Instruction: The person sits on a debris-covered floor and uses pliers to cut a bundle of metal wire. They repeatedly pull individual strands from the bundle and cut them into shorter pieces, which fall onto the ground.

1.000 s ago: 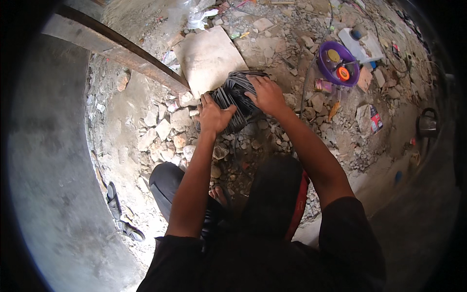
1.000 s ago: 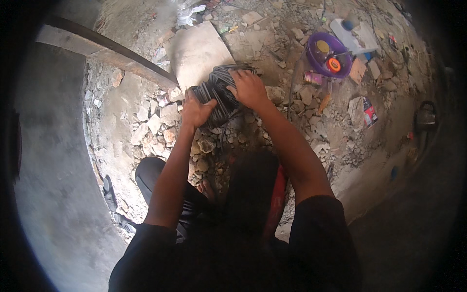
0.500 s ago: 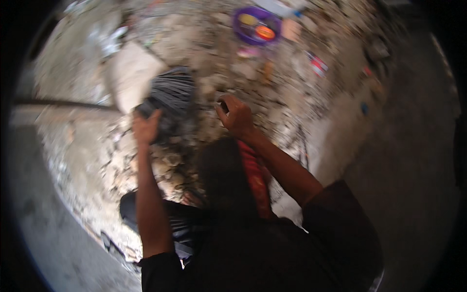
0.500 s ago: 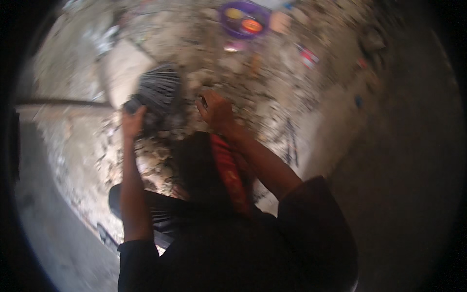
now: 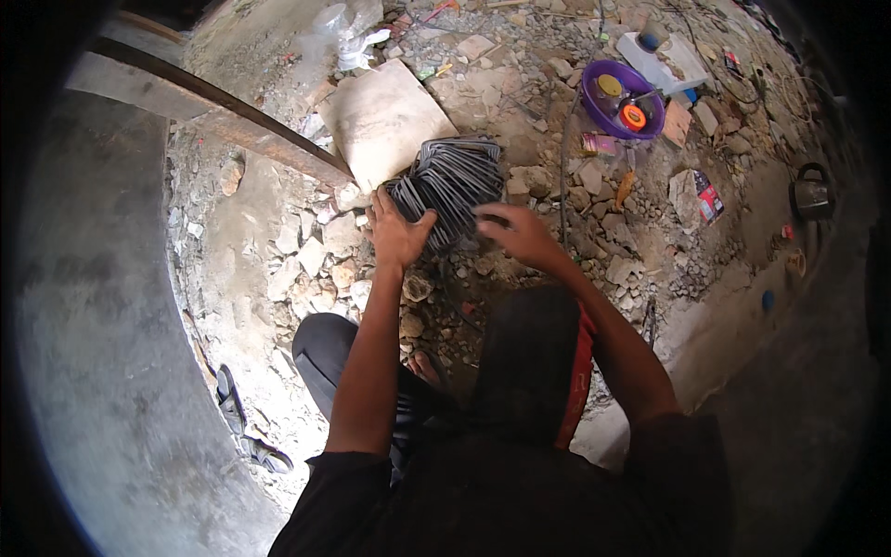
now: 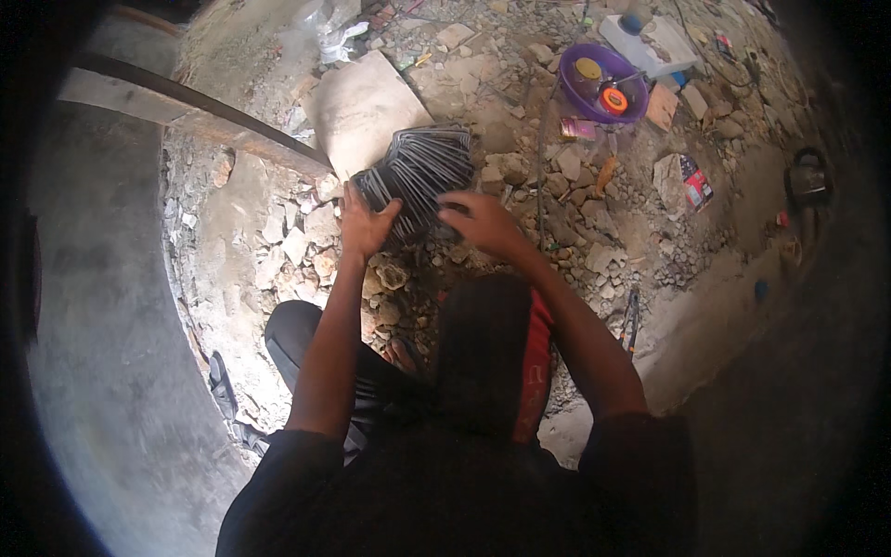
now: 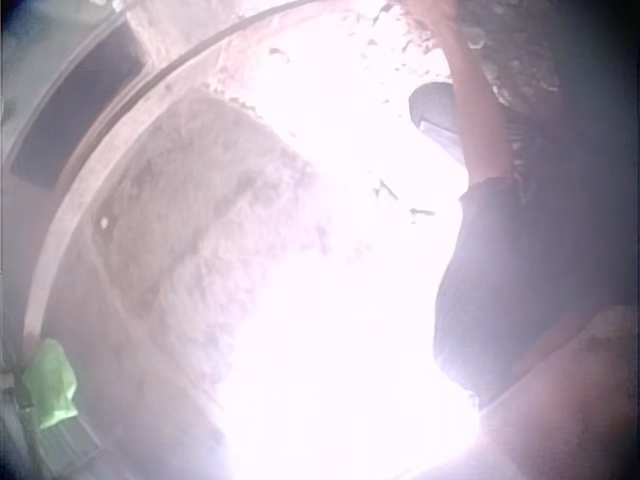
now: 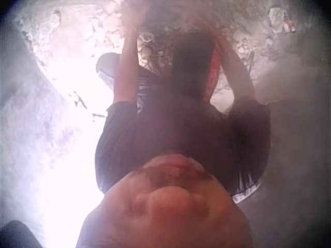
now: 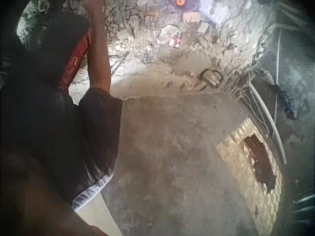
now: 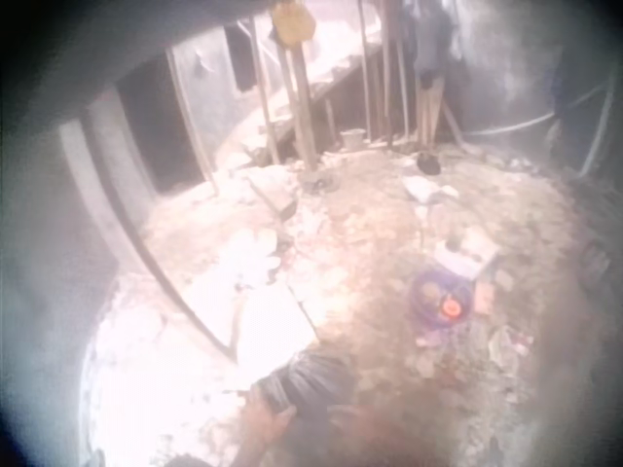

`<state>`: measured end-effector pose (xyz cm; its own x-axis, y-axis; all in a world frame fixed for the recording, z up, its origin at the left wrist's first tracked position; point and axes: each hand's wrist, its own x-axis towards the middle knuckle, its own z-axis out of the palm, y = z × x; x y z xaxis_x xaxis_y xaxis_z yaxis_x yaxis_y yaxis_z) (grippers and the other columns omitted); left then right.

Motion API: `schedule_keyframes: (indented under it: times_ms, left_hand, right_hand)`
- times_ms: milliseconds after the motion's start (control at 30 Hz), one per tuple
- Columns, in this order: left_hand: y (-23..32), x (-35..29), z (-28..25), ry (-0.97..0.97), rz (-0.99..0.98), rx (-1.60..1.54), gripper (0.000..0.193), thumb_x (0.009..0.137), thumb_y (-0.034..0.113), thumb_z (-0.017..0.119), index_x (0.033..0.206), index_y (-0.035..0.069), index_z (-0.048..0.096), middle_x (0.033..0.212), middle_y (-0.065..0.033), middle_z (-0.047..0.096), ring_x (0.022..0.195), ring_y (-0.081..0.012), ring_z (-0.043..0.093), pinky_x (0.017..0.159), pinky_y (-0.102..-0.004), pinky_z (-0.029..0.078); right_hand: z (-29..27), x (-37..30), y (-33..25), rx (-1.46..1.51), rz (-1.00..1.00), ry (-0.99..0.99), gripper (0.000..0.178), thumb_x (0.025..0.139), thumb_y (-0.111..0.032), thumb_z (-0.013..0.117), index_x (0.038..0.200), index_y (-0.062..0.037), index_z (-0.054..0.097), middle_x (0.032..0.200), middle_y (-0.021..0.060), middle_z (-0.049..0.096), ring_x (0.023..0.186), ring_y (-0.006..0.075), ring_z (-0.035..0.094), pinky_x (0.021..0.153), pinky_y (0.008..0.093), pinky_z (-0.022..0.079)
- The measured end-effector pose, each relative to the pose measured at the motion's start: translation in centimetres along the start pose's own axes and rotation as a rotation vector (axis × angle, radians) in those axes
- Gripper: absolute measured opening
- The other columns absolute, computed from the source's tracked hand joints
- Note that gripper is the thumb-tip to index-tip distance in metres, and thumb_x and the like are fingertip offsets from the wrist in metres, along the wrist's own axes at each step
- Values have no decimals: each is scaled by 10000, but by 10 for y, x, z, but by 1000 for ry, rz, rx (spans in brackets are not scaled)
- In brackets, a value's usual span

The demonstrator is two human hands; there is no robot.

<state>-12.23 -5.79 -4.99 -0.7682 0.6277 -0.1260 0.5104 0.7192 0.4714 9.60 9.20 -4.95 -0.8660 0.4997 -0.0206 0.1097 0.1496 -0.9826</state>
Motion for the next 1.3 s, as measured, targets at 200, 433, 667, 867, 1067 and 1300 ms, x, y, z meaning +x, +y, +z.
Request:
schedule_keyframes:
  times_ms: [200, 433, 667, 867, 1067, 1300]
  left_hand:
    - [14, -15, 0, -8, 30, -45, 1195, 780, 544, 799, 1622, -29, 176, 1685, -280, 219, 1526, -548, 213, 1211, -702, 164]
    - [8, -16, 11, 58, 37, -65, 1190, 785, 561, 794, 1619, -33, 188, 1687, -265, 229, 1529, -539, 213, 1215, -703, 122]
    - [50, -26, 15, 142, -229, -19, 1261, 773, 705, 765, 1623, -22, 183, 1675, -237, 251, 1537, -543, 170, 1198, -742, 101]
    - [45, -29, 20, 228, -237, 36, 1224, 721, 625, 808, 1580, -43, 248, 1640, -243, 291, 1524, -547, 196, 1189, -744, 149]
    - [30, -31, 34, 246, -104, 50, 1192, 680, 490, 833, 1564, -63, 254, 1616, -288, 302, 1511, -559, 208, 1209, -703, 155]
    - [16, -18, 40, 340, -17, 87, 1149, 701, 462, 848, 1532, -92, 280, 1562, -283, 385, 1495, -481, 297, 1209, -692, 151]
  right_hand:
    - [37, 28, 32, -275, -126, 9, 723, 890, -269, 769, 1502, -11, 482, 1208, 217, 698, 1069, 372, 683, 976, 429, 525]
    - [38, 25, 26, 115, 240, -54, 784, 870, -108, 735, 1582, -56, 411, 1011, 125, 735, 832, 218, 697, 797, 355, 559]
    - [18, 21, -3, 206, 267, -346, 795, 861, -69, 686, 1601, -72, 394, 958, 126, 746, 784, 173, 692, 735, 322, 567]
    - [20, 22, 8, -610, -170, 53, 807, 876, -206, 745, 1593, -71, 399, 1316, 185, 644, 1187, 322, 619, 1013, 462, 494]
    - [27, 36, 19, -904, -268, 200, 941, 853, -405, 798, 1620, -117, 333, 1658, 181, 338, 1519, 387, 329, 1153, 593, 341]
    - [-4, 81, 29, -945, -186, 0, 979, 791, -491, 821, 1609, -181, 382, 1657, 82, 399, 1523, 286, 373, 1195, 583, 296]
